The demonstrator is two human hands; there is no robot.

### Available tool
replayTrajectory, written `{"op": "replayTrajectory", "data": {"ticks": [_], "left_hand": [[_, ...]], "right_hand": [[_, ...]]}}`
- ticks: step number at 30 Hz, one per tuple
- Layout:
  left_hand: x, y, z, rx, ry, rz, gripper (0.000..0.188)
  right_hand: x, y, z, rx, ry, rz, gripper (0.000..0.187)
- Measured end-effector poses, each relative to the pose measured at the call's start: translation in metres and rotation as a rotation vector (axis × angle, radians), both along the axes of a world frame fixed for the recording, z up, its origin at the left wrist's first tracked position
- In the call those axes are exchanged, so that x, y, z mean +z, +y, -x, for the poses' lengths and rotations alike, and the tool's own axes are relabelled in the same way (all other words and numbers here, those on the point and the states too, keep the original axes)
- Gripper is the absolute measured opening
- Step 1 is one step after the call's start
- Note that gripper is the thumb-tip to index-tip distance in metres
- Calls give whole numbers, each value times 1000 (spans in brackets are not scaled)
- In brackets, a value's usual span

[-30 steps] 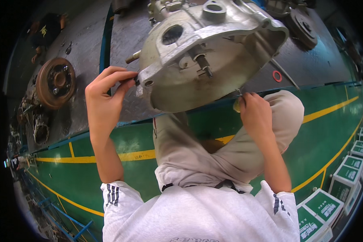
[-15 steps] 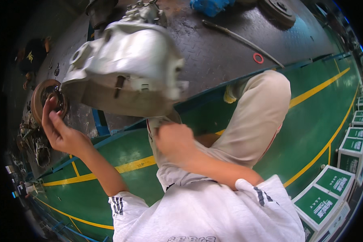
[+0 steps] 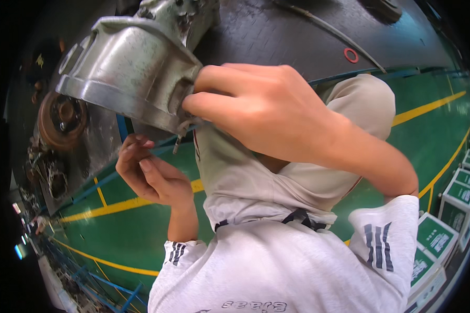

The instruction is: The person installs bolts into a metal transmission housing by hand, turning the housing over on a workbench to reach different holes.

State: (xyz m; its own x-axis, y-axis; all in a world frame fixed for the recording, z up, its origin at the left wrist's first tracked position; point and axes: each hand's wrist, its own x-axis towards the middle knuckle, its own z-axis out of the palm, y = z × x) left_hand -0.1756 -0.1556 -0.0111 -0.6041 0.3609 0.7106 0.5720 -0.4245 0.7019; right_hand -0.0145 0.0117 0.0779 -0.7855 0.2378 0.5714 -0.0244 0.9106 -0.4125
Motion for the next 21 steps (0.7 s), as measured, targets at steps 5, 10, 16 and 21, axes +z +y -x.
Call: {"op": "replayTrajectory", "data": {"ticks": [5, 10, 16, 21], "left_hand": [[-41, -11, -47, 9, -84, -7, 21], [-66, -26, -71, -64, -159, 152, 23], [-62, -22, -80, -69, -247, 137, 21], [-55, -12, -85, -60, -214, 145, 24]], "right_hand": [[2, 16, -1, 93, -200, -123, 26], [17, 12, 0, 115, -265, -182, 21], [11, 7, -3, 95, -222, -259, 24], [-3, -2, -12, 61, -95, 0, 29]]}}
